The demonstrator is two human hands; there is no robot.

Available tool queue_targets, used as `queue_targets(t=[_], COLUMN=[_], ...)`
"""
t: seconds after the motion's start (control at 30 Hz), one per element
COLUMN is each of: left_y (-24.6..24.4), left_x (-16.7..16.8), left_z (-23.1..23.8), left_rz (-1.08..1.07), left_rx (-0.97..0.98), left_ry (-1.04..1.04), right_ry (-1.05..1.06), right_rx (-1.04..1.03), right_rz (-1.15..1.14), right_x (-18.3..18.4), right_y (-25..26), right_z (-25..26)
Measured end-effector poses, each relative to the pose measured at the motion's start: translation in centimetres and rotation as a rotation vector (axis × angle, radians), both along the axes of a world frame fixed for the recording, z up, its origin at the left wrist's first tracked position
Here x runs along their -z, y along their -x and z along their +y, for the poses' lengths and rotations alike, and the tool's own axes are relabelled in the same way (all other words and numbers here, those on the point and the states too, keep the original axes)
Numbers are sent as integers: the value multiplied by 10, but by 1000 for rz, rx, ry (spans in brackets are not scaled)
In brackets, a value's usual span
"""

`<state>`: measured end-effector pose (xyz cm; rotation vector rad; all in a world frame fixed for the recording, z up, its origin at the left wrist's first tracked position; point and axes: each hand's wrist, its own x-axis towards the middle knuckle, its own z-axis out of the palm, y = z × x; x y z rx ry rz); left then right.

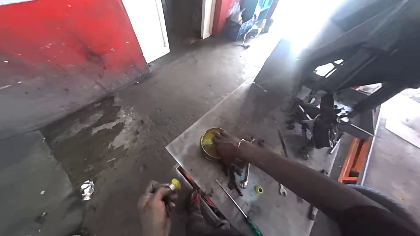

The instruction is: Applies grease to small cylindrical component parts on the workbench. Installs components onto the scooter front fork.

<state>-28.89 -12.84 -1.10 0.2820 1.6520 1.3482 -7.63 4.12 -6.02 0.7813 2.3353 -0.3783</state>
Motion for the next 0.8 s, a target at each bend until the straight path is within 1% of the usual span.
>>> queue_targets(t=[0.13, 0.17, 0.23, 0.3, 0.33, 0.4, 0.47, 0.53, 0.57, 0.6, 0.7, 0.8], left_y=[-7, -9, -13, -15, -16, -19, -25, -32, -35, -37, -43, -47], left_x=[5, 5, 2, -3, -6, -14, -25, -34, -39, -43, -56, -62], left_z=[-7, -8, -9, -10, -10, -10, -7, -6, -5, -5, -4, -4], left_rz=[-13, -11, -15, -25, -32, -54, -82, -91, -83, -70, -49, -54], left_rx=[54, 74, 101, 122, 131, 148, 180, 233, 256, 267, 277, 296], left_ry=[21, -3, -75, -142, -161, -187, -213, -243, -255, -258, -246, -250], right_ry=[13, 11, 4, 29, 46, 65, 136, 160, 127, 41, -283, -468], right_rx=[-16, 7, 110, 279, 373, 492, 488, 455, 454, 448, 418, 426], right_rz=[-53, -30, 87, 318, 483, 859, 1108, 1177, 1178, 1175, 1181, 1211], right_x=[-5, -5, -13, -37, -52, -78, -95, -102, -101, -98, -90, -93], right_y=[5, 3, -6, -15, -19, -21, -15, -9, -6, -4, -6, -8], right_z=[1, -1, -8, -25, -39, -78, -117, -146, -155, -161, -170, -177])
